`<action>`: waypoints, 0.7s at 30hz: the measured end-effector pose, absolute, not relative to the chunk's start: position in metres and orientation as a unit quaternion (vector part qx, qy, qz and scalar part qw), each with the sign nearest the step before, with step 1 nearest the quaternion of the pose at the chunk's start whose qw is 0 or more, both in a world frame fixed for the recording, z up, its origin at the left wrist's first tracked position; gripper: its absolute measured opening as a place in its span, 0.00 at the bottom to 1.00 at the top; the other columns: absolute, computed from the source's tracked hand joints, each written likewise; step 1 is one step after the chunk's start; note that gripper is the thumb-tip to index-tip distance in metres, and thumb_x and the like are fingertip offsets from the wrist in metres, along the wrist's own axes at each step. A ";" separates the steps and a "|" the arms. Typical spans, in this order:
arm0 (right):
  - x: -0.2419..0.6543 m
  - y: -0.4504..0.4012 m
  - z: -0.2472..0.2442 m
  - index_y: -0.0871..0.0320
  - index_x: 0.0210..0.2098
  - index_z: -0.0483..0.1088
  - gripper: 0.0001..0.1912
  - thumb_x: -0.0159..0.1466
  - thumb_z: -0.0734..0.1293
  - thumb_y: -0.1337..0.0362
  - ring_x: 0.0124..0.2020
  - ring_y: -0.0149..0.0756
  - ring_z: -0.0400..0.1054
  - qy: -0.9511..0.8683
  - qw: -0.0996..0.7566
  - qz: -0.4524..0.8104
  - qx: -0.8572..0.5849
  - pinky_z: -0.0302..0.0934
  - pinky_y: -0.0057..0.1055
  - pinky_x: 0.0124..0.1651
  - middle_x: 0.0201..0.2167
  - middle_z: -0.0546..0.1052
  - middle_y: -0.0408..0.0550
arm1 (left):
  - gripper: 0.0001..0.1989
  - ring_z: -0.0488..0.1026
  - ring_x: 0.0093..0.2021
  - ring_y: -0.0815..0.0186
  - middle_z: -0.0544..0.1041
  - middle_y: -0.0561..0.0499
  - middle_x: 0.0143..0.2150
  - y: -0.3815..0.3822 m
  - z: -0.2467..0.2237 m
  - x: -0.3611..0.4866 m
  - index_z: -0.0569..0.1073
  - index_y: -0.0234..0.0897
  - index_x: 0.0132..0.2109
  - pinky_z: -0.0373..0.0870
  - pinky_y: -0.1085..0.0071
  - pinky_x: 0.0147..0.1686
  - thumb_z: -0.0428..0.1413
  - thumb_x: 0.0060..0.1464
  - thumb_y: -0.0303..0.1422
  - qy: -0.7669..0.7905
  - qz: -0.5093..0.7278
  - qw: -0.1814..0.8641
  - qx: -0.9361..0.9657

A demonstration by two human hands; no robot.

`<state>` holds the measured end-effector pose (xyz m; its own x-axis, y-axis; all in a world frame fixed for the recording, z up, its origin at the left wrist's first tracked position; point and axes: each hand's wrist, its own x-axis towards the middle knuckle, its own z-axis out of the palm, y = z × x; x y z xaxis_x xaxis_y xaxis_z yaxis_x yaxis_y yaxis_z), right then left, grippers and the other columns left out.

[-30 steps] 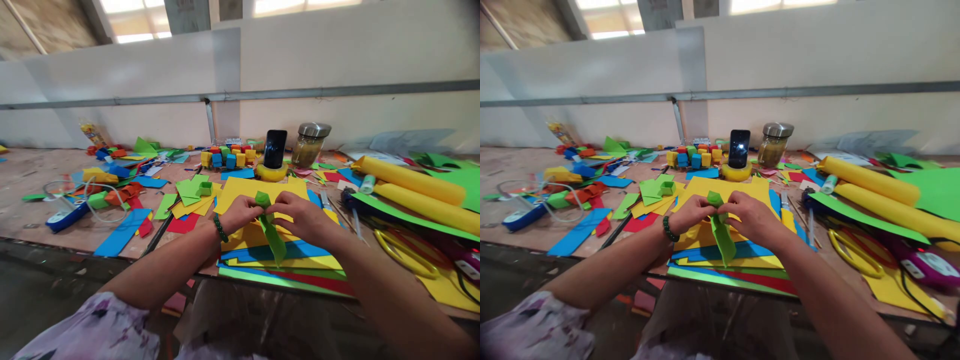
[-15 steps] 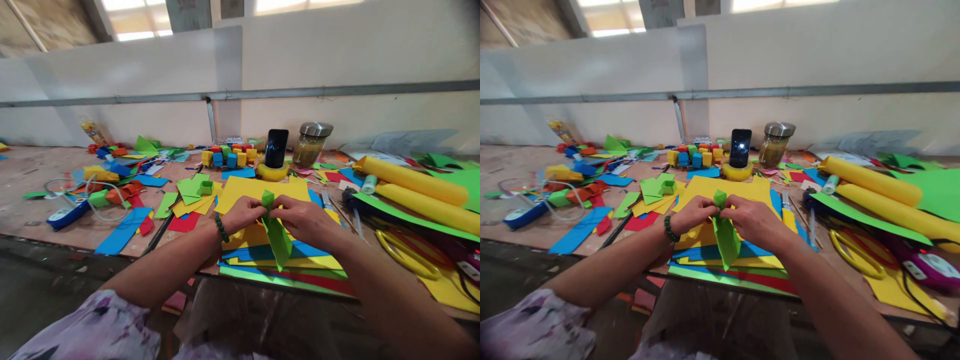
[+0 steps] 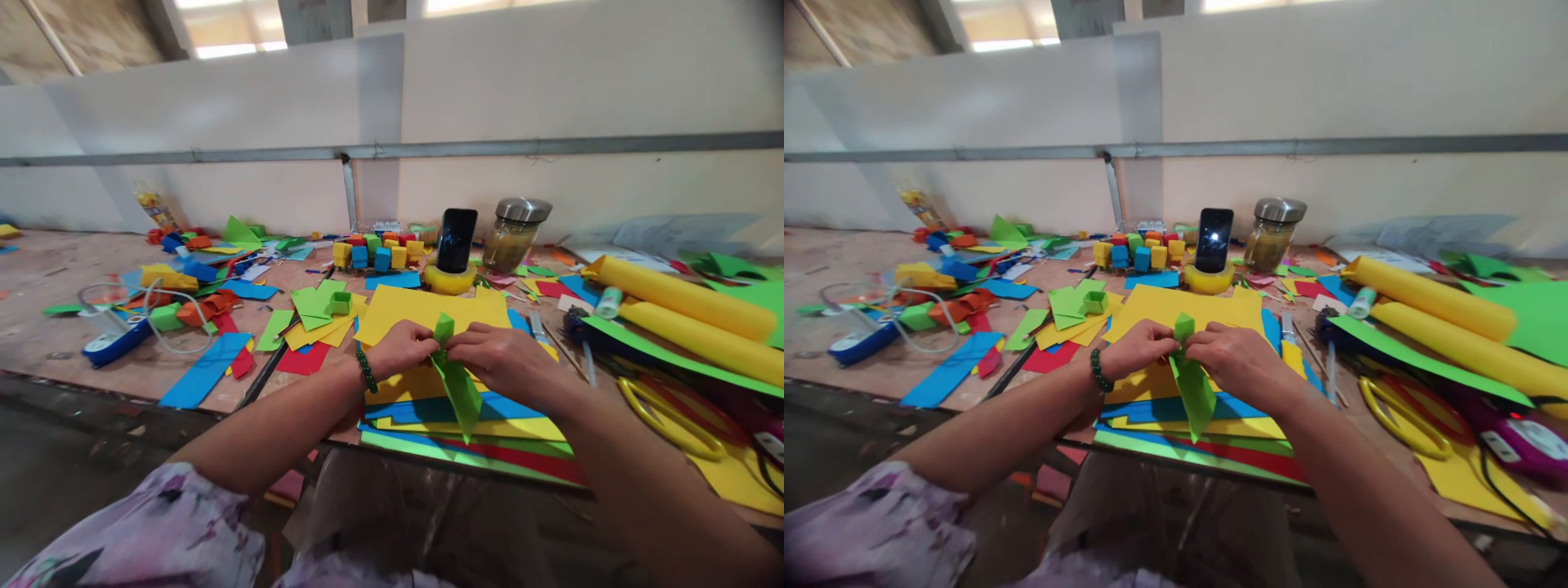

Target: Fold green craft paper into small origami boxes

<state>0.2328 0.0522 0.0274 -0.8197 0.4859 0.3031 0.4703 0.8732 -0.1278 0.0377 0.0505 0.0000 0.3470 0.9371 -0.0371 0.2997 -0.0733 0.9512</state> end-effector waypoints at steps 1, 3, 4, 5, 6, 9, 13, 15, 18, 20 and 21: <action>0.233 0.053 0.027 0.51 0.34 0.77 0.13 0.64 0.61 0.69 0.37 0.36 0.71 -0.953 0.167 0.028 -0.252 0.63 0.28 0.36 0.34 0.79 0.47 | 0.08 0.63 0.22 0.74 0.65 0.56 0.19 0.051 -0.002 0.037 0.69 0.31 0.22 0.59 0.78 0.23 0.51 0.46 0.29 0.465 0.325 0.485 0.666; 0.233 0.053 0.027 0.52 0.33 0.76 0.12 0.64 0.61 0.68 0.37 0.36 0.71 -0.951 0.174 0.040 -0.252 0.63 0.28 0.36 0.34 0.79 0.47 | 0.09 0.62 0.23 0.74 0.66 0.56 0.20 0.053 -0.005 0.036 0.71 0.30 0.23 0.58 0.78 0.24 0.51 0.47 0.30 0.450 0.327 0.474 0.683; 0.233 0.054 0.026 0.52 0.33 0.76 0.12 0.64 0.61 0.68 0.36 0.35 0.71 -0.950 0.176 0.046 -0.252 0.62 0.28 0.36 0.33 0.79 0.47 | 0.09 0.62 0.24 0.74 0.67 0.55 0.21 0.053 -0.005 0.036 0.72 0.30 0.25 0.59 0.78 0.25 0.51 0.47 0.31 0.443 0.327 0.472 0.689; 0.234 0.055 0.026 0.53 0.32 0.75 0.11 0.64 0.61 0.68 0.36 0.35 0.72 -0.950 0.178 0.050 -0.254 0.62 0.28 0.36 0.33 0.79 0.47 | 0.10 0.63 0.25 0.73 0.68 0.55 0.22 0.053 -0.005 0.036 0.74 0.30 0.27 0.60 0.78 0.26 0.51 0.47 0.31 0.436 0.328 0.473 0.692; 0.234 0.056 0.026 0.53 0.32 0.75 0.11 0.64 0.61 0.68 0.35 0.35 0.72 -0.948 0.177 0.051 -0.259 0.61 0.28 0.36 0.32 0.79 0.47 | 0.10 0.64 0.26 0.73 0.70 0.54 0.24 0.053 -0.004 0.036 0.75 0.29 0.29 0.61 0.78 0.27 0.51 0.47 0.31 0.432 0.327 0.478 0.692; 0.235 0.058 0.024 0.55 0.34 0.73 0.08 0.63 0.62 0.67 0.31 0.34 0.71 -0.937 0.179 0.046 -0.296 0.60 0.27 0.34 0.30 0.78 0.46 | 0.12 0.67 0.28 0.72 0.74 0.52 0.28 0.050 0.001 0.037 0.78 0.29 0.34 0.64 0.78 0.29 0.51 0.48 0.30 0.428 0.323 0.500 0.680; 0.237 0.062 0.020 0.55 0.38 0.72 0.09 0.64 0.61 0.67 0.33 0.35 0.72 -0.930 0.172 0.031 -0.322 0.61 0.28 0.36 0.32 0.78 0.47 | 0.14 0.68 0.29 0.71 0.75 0.51 0.29 0.048 0.006 0.037 0.80 0.29 0.36 0.65 0.78 0.30 0.50 0.46 0.28 0.432 0.321 0.507 0.673; 0.238 0.064 0.019 0.55 0.39 0.73 0.10 0.65 0.60 0.68 0.37 0.37 0.72 -0.934 0.163 0.019 -0.317 0.62 0.30 0.39 0.34 0.78 0.49 | 0.16 0.68 0.30 0.71 0.76 0.51 0.30 0.048 0.006 0.036 0.80 0.29 0.38 0.65 0.79 0.30 0.50 0.46 0.27 0.436 0.322 0.505 0.672; 0.239 0.066 0.017 0.55 0.40 0.74 0.12 0.65 0.59 0.69 0.40 0.38 0.72 -0.937 0.153 0.012 -0.313 0.63 0.31 0.41 0.36 0.78 0.50 | 0.17 0.68 0.29 0.72 0.76 0.51 0.30 0.049 0.003 0.035 0.80 0.29 0.39 0.64 0.79 0.29 0.50 0.47 0.27 0.435 0.325 0.494 0.679; 0.239 0.067 0.017 0.55 0.40 0.74 0.13 0.66 0.58 0.69 0.40 0.38 0.72 -0.937 0.151 0.009 -0.314 0.63 0.32 0.42 0.37 0.78 0.50 | 0.15 0.68 0.29 0.71 0.76 0.51 0.29 0.051 0.001 0.034 0.80 0.28 0.38 0.63 0.79 0.29 0.51 0.48 0.29 0.430 0.333 0.479 0.689; 0.239 0.067 0.017 0.55 0.40 0.74 0.13 0.66 0.58 0.69 0.40 0.38 0.72 -0.937 0.151 0.009 -0.315 0.64 0.32 0.42 0.37 0.78 0.50 | 0.14 0.69 0.29 0.71 0.76 0.50 0.29 0.051 -0.001 0.034 0.80 0.27 0.38 0.63 0.78 0.29 0.53 0.48 0.31 0.428 0.338 0.471 0.694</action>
